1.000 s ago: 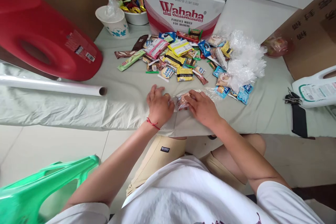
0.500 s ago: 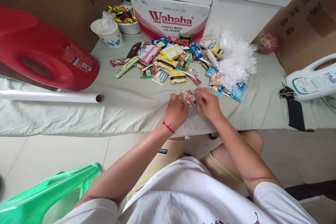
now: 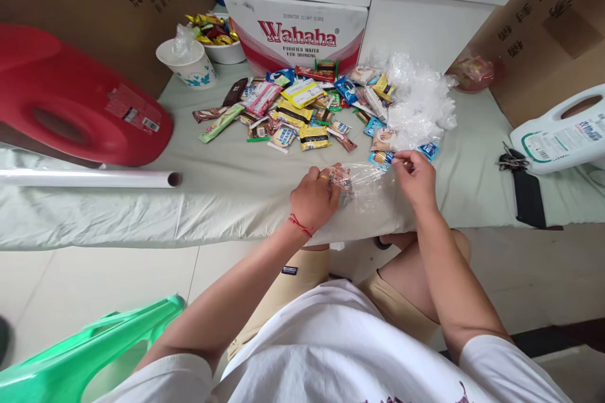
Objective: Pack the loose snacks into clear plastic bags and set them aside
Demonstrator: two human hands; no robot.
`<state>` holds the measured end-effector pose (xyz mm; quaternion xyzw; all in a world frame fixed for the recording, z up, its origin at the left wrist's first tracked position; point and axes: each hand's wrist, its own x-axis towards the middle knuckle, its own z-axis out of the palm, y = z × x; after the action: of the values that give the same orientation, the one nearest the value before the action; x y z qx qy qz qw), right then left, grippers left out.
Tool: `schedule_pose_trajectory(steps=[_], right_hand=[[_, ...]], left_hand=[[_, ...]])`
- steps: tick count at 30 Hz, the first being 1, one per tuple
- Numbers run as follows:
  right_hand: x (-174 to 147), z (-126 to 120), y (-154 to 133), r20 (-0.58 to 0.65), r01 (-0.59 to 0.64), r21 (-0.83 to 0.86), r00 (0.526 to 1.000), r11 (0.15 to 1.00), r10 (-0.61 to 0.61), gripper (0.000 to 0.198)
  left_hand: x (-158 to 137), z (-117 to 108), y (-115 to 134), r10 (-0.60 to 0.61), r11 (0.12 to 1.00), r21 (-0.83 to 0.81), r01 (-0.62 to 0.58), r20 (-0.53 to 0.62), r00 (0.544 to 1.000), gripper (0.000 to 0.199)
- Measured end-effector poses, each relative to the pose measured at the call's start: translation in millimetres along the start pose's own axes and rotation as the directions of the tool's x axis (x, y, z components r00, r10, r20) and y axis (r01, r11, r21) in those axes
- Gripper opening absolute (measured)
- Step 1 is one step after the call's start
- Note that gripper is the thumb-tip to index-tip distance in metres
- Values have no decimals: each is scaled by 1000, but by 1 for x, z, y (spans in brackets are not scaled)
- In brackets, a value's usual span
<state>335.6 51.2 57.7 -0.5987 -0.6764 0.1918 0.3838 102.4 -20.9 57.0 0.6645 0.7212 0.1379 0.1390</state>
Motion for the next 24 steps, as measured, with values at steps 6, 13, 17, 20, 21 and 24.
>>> schedule_pose_trajectory(steps=[6,13,17,20,21,24], right_hand=[[-72,17,-27,210,357,-249,927,900,-310,37],[-30,-3,11,64,22,-111,998,994,-15,25],[-6,5,16,64,81,-119,995,990,-73,41],[-14,24,8,233,107,-158,970,982,-68,51],[-20,28,4,306,97,-197,952,976,-33,45],[-34,30,-3,385,61,-266,921,962,49,26]], left_hand=[[10,4,0,-11,1000,7,11,-31,999,31],[7,16,-7,60,998,6,-59,-67,996,30],[5,20,-6,41,999,3,-41,-66,997,30],[2,22,-4,20,999,-24,-21,-49,999,37],[1,24,-3,14,999,-37,-16,-50,999,40],[-2,28,-3,21,997,-66,-27,-76,997,44]])
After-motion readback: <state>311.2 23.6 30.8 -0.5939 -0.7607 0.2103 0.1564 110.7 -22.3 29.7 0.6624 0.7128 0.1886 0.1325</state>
